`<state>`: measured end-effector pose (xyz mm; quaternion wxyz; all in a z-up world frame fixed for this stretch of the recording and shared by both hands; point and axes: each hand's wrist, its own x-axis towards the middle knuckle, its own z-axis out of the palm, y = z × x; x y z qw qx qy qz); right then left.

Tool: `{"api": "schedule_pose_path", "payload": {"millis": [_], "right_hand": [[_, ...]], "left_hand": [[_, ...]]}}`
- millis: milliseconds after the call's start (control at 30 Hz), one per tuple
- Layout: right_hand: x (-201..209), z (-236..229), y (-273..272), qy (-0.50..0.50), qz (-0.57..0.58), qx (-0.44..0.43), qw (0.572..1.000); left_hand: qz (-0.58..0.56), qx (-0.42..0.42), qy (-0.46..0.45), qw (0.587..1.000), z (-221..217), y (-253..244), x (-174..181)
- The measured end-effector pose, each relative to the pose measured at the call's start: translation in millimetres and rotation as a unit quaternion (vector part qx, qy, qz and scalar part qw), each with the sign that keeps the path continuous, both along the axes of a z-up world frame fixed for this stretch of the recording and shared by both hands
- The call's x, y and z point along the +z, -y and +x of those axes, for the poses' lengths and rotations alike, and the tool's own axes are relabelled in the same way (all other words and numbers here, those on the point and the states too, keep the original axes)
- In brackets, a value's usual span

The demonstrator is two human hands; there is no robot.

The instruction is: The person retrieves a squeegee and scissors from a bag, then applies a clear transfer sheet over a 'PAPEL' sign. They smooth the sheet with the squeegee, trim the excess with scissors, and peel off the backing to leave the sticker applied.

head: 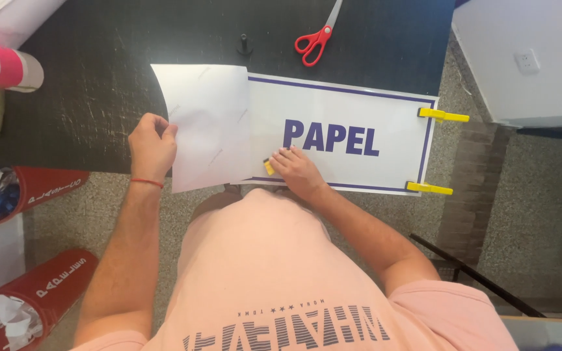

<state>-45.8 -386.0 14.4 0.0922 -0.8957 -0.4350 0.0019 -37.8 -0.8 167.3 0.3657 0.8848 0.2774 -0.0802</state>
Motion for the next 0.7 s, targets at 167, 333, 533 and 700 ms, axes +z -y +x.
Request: {"api": "schedule_pose_path", "payload": {"millis": [167, 333, 533, 700], "right_hand": [[-73.5, 28.1, -7.7, 0.034, 0.014, -0.003, 0.999], [-91.2, 99.5, -42.5, 0.037, 0.019, -0.039, 0.998], [-107.0, 172.5, -78.2, 0.061, -0.027, -0.058, 0.996], [-92.9, 207.5, -97.5, 0.033, -0.058, -0.083, 0.994]], "left_hand": [[-0.002, 0.007, 0.007, 1.0, 4.1, -6.9, 3.3], [-0.005, 0.012, 0.001, 1.0, 6.2, -3.6, 16.2], [-0.018, 0.011, -0.001, 1.0, 8.3, -7.9, 13.4], [-0.022, -0.003, 0.013, 1.0, 9.3, -8.4, 20.1]]}}
